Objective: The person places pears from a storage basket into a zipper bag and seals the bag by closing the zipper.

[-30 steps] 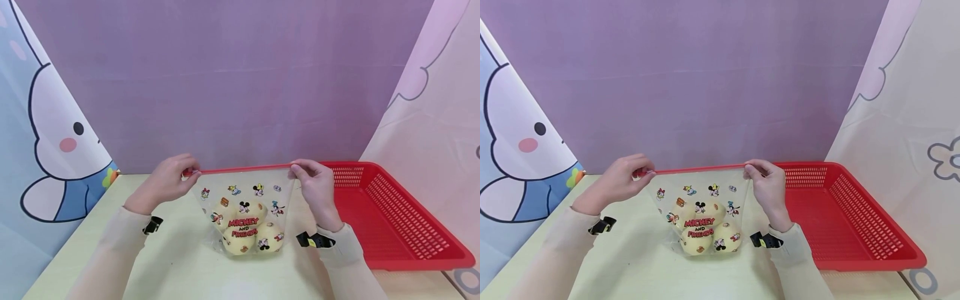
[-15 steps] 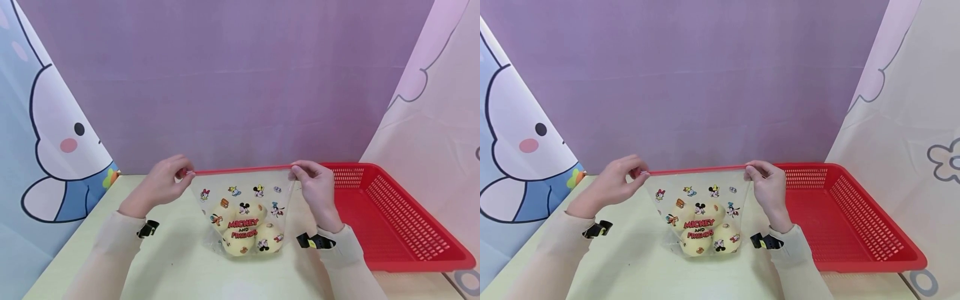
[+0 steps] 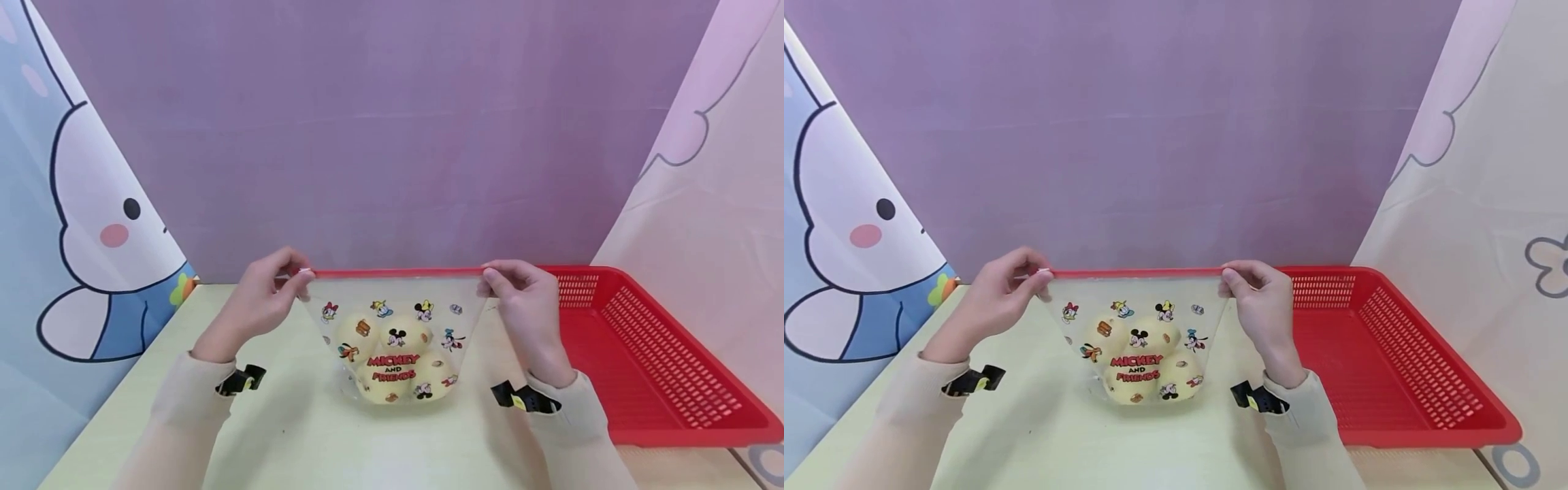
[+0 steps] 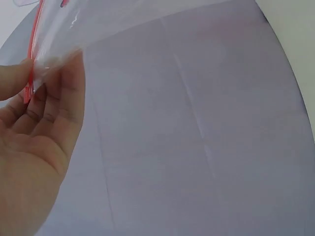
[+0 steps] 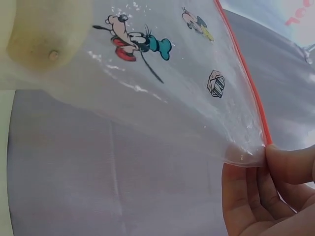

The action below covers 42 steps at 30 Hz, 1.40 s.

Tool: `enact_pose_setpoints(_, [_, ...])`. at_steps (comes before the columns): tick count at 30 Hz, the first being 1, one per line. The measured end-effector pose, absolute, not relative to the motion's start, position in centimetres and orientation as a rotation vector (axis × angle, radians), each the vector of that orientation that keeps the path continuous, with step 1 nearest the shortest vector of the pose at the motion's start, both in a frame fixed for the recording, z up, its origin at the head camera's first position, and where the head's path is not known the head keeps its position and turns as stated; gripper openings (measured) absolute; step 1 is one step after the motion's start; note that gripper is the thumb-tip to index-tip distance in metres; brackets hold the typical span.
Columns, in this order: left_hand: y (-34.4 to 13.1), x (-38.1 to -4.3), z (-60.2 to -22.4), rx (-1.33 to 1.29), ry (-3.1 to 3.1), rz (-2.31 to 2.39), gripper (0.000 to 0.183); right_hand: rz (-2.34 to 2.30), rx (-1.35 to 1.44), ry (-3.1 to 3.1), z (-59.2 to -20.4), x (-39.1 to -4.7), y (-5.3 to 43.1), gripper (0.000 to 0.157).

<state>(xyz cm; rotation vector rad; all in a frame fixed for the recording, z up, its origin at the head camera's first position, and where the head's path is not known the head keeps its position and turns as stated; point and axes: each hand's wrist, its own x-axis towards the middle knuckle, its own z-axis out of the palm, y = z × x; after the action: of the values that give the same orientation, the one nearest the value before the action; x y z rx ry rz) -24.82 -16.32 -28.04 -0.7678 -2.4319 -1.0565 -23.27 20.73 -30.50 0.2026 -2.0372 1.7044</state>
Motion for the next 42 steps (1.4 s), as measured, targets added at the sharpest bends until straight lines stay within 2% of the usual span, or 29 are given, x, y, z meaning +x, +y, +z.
enact_pose_setpoints(6, [-15.9, -26.0, -29.3, -0.675, -2.435, -1.165, 0.008, 1.716, 0.17, -2.04, -30.6, -24.6, 20.5, 0.023])
enact_pose_setpoints(14, [-14.6, -29.9, -33.2, -0.448, -2.466, -1.272, 0.016, 1.619, 0.075, -2.091, -33.8, -28.4, 19.2, 0.021])
enact_pose_setpoints(17, [-14.1, -31.1, -34.3, -0.388, -2.487, -1.289, 0.022, 1.513, 0.049, -2.171, -34.8, -29.3, 18.6, 0.028])
enact_pose_setpoints(22, [-13.5, -32.5, -36.0, -0.342, -2.536, -1.293, 0.034, 1.418, 0.072, -2.351, -36.1, -30.0, 18.3, 0.05])
enact_pose_setpoints(26, [-13.2, -33.5, -37.5, -0.279, -2.602, -1.298, 0.043, 1.345, 0.11, -2.495, -37.3, -30.6, 18.3, 0.062])
enact_pose_setpoints(35, [-12.7, -34.4, -40.8, -0.162, -2.751, -1.212, 0.045, 1.261, 0.08, -2.666, -40.6, -31.5, 18.7, 0.056])
enact_pose_setpoints(42, [-12.9, -33.9, -40.3, -0.159, -2.694, -1.217, 0.047, 1.397, 0.131, -2.608, -40.3, -31.7, 19.4, 0.062])
